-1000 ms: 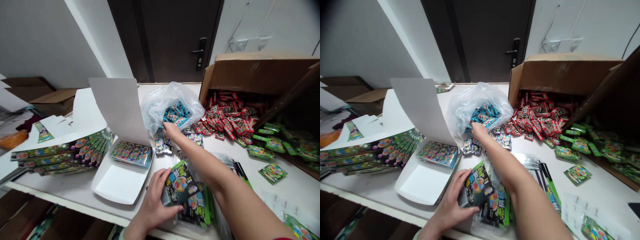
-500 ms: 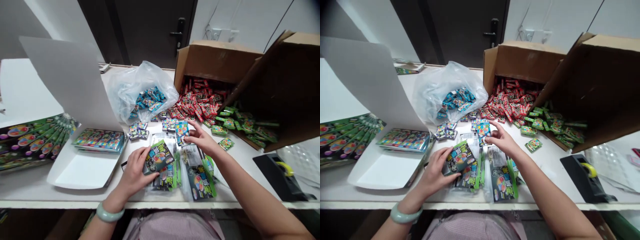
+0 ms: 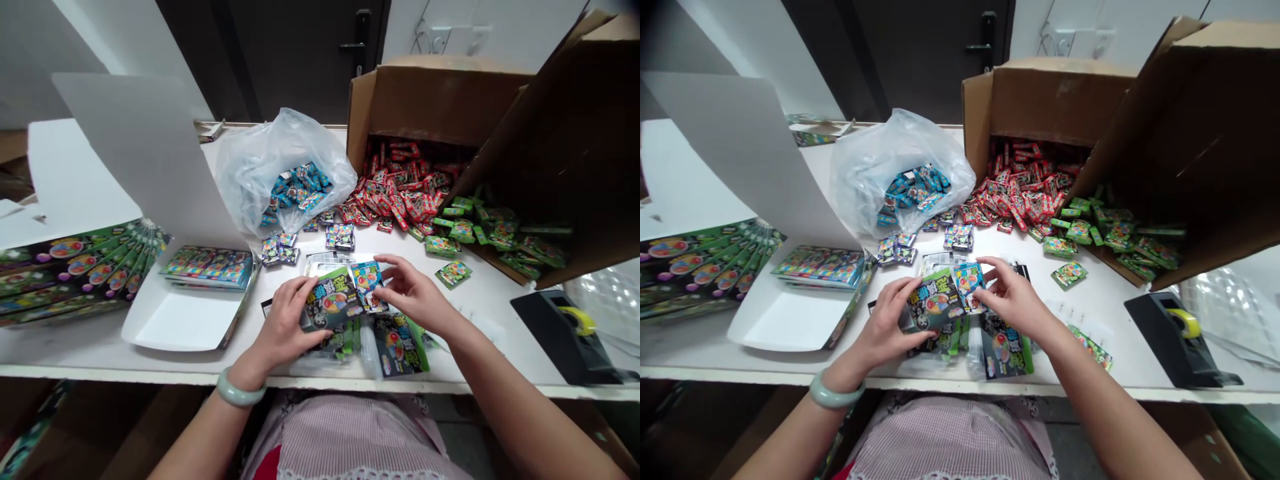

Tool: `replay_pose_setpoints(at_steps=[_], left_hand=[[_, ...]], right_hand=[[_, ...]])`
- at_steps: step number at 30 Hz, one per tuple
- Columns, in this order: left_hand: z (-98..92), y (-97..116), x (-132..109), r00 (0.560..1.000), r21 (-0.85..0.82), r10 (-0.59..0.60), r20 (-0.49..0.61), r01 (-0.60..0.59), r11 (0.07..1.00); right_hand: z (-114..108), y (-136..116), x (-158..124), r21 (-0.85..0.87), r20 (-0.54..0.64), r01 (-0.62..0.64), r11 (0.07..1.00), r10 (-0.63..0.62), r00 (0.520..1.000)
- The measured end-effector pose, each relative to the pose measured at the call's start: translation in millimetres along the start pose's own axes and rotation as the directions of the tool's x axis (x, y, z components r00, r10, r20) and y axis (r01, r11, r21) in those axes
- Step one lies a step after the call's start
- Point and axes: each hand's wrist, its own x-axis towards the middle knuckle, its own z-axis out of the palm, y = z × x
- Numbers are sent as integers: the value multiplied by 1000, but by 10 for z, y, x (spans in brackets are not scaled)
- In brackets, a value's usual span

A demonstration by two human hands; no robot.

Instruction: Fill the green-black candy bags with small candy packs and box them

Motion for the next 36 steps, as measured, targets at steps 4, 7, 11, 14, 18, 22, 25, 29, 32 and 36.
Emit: replay_pose_setpoints(at_steps=[4,7,11,14,18,22,25,29,32,36], left_hand=[[29,49,-44,1000,2,10,28,-10,1000],[46,104,-55,1000,31,-9,-12,10,999],[24,173,-48,991,45,-94,-95,99,994],[-6,228,-43,977,-3,-157,-143,158,987],[-18,326,-55,946,-280,-298,-127,254,926],[35,437,-130,882,-733,-471,7,324,598],[87,471,-232,864,-866,-489,123,334,372],[71,429,-357,880,-874,-419,222,370,315],[-1,391,-386,899,-856,-363,243,375,356],[-78,403,-310,891,-779,-448,75,333,532]], right_hand=[[15,-45,31,-125,153,-3,992,22,988],[75,-17,82,-235,99,47,971,-24,995],[220,24,74,-301,-73,145,942,-174,982],[337,8,5,-258,-11,194,947,-203,979],[430,-43,-64,-55,94,85,995,-79,992],[517,-13,-162,187,-58,66,980,-56,997],[635,89,-303,297,-224,78,952,-10,974],[743,178,-470,218,-227,61,974,-10,974],[718,129,-483,168,-143,79,983,-55,988],[646,10,-378,106,-90,133,985,-124,988]])
